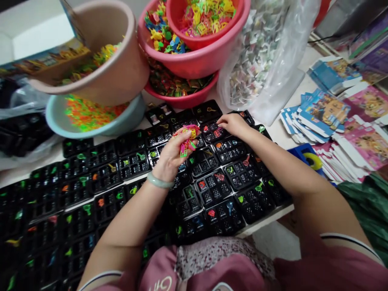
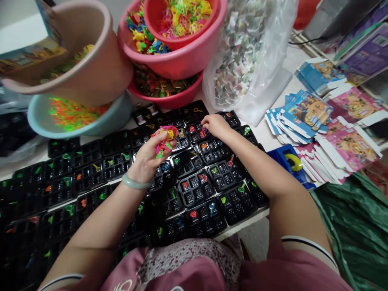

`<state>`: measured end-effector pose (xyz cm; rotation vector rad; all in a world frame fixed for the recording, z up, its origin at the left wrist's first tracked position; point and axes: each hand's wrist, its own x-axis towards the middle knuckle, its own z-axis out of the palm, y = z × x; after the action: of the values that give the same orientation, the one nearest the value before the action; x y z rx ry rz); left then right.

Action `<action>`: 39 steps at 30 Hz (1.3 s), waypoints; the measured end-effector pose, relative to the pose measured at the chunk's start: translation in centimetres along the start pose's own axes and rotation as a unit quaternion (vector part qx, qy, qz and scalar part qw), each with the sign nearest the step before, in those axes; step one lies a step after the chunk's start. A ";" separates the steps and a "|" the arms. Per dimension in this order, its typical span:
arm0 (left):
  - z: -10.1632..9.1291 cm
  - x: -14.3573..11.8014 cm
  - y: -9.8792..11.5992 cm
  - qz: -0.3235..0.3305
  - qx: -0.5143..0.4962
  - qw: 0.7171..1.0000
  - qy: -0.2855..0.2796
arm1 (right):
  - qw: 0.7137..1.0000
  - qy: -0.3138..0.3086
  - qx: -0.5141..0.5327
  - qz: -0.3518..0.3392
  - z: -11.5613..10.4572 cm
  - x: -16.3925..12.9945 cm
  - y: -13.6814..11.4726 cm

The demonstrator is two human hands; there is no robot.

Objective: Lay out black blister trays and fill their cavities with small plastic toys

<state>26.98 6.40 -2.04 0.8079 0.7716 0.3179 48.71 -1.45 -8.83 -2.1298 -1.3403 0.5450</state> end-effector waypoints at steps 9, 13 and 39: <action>-1.7 2.2 -2.0 -0.011 -0.036 0.999 0.025 | 0.998 0.045 -0.029 -0.029 2.1 6.3 -1.2; -1.2 2.6 -2.5 -0.014 -0.025 0.999 0.028 | 0.994 0.075 0.052 -0.052 1.2 3.4 -2.8; 3.2 2.5 -7.3 -0.079 0.040 0.992 -0.086 | 0.991 0.112 -0.029 0.073 -3.6 -3.1 5.9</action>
<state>30.83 1.23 -7.33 0.8315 0.6850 0.0747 53.58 -7.20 -9.75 -2.2714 -1.0963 0.3158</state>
